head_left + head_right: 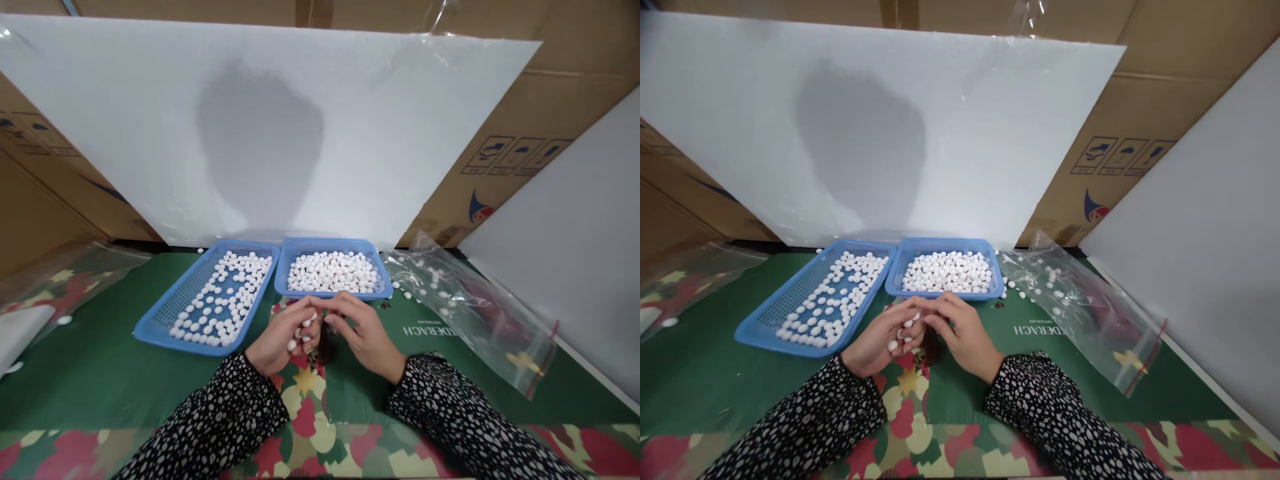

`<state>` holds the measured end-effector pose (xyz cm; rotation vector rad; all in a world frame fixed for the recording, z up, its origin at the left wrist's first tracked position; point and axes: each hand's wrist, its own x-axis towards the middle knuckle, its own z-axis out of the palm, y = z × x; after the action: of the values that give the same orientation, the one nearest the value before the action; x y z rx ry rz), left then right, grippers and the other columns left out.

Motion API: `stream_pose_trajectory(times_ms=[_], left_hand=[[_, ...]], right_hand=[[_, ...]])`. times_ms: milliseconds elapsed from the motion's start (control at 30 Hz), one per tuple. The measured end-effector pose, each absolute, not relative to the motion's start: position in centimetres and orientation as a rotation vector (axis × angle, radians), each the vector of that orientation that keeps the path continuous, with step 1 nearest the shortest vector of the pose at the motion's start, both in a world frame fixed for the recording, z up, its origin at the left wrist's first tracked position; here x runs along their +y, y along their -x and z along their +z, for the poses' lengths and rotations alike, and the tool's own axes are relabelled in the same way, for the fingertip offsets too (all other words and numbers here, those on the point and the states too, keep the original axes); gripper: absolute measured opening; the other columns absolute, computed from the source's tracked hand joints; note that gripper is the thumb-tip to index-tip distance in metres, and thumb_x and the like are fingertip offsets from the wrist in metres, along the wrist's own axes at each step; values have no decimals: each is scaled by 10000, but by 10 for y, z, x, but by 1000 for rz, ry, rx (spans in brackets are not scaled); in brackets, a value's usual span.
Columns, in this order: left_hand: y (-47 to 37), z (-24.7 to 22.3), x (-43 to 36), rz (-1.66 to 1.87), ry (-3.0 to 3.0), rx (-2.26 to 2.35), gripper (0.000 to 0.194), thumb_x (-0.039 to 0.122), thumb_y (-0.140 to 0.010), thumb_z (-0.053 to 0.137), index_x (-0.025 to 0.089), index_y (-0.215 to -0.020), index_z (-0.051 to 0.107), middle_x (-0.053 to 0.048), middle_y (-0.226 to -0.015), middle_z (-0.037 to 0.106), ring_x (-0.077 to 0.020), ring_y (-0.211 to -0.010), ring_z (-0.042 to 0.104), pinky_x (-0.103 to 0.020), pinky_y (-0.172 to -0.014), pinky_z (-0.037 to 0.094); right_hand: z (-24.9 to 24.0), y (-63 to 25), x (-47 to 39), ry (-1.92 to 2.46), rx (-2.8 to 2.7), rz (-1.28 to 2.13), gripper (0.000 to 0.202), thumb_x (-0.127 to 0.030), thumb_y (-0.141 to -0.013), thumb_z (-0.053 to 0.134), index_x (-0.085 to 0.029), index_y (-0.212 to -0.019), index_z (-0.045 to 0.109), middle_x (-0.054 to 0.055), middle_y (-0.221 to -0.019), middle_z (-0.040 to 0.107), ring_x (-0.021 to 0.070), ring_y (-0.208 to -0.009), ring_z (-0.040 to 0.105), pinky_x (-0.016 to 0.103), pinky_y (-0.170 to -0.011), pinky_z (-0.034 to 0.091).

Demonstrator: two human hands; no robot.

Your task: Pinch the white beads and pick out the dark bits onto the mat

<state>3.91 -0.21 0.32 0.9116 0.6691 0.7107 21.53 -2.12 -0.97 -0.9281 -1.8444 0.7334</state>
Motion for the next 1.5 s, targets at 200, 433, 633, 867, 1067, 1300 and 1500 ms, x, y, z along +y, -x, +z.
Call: stream_pose_trajectory(times_ms=[200,433,633,867,1067,1300,1500], left_hand=[[-38,1,-9,629,-955,599,532,462,-882,625,266,-1327,410,89,-563,412,-54,-388,318,-173,-375,182],[-37,0,0,630,-1033,871,502,596,-911,461,197,-606,449,87,-406,262,-47,-323,165,-207,-328,67],[-30,12,2,625,-834,873,150,305,-861,594,185,-803,526,60,-633,360,-51,-461,264,-173,-369,73],[-31,-5,4,674,-920,788,283,377,-833,679,178,-943,510,-9,-746,575,-59,-513,365,-155,-382,144],[-39,-14,3,748,-859,834,268,387,-858,657,165,-887,512,-63,-770,641,-74,-517,473,-139,-356,169],[-40,-15,6,768,-741,810,221,354,-920,580,136,-943,554,-59,-745,619,-75,-518,491,-126,-344,184],[-41,-15,6,809,-842,760,322,347,-804,741,137,-990,584,-13,-757,588,-33,-478,380,-131,-361,179]], right_hand=[[-1,-219,-21,929,-1798,768,77,-282,-894,662,-258,-958,697,23,-863,619,193,-786,578,336,-718,493],[0,-317,35,1476,-1434,64,261,-325,-872,590,-142,-1038,676,87,-810,676,219,-697,601,372,-699,503],[2,-315,18,1343,-1645,61,245,-271,-930,525,-192,-1120,658,84,-903,688,207,-727,607,365,-723,507],[-18,-255,-21,959,-2343,812,95,-207,-899,634,-228,-949,712,38,-879,637,183,-775,614,295,-677,496],[-41,-248,-13,1035,-2290,853,39,-174,-833,720,-208,-852,713,13,-824,600,165,-748,580,266,-653,442],[-31,-256,-16,1065,-2039,1072,133,-300,-888,655,-193,-810,667,-11,-707,609,142,-631,539,259,-597,418],[-23,-242,-7,1032,-1407,1345,215,-384,-793,736,-171,-804,709,6,-661,678,146,-596,606,274,-584,488]])
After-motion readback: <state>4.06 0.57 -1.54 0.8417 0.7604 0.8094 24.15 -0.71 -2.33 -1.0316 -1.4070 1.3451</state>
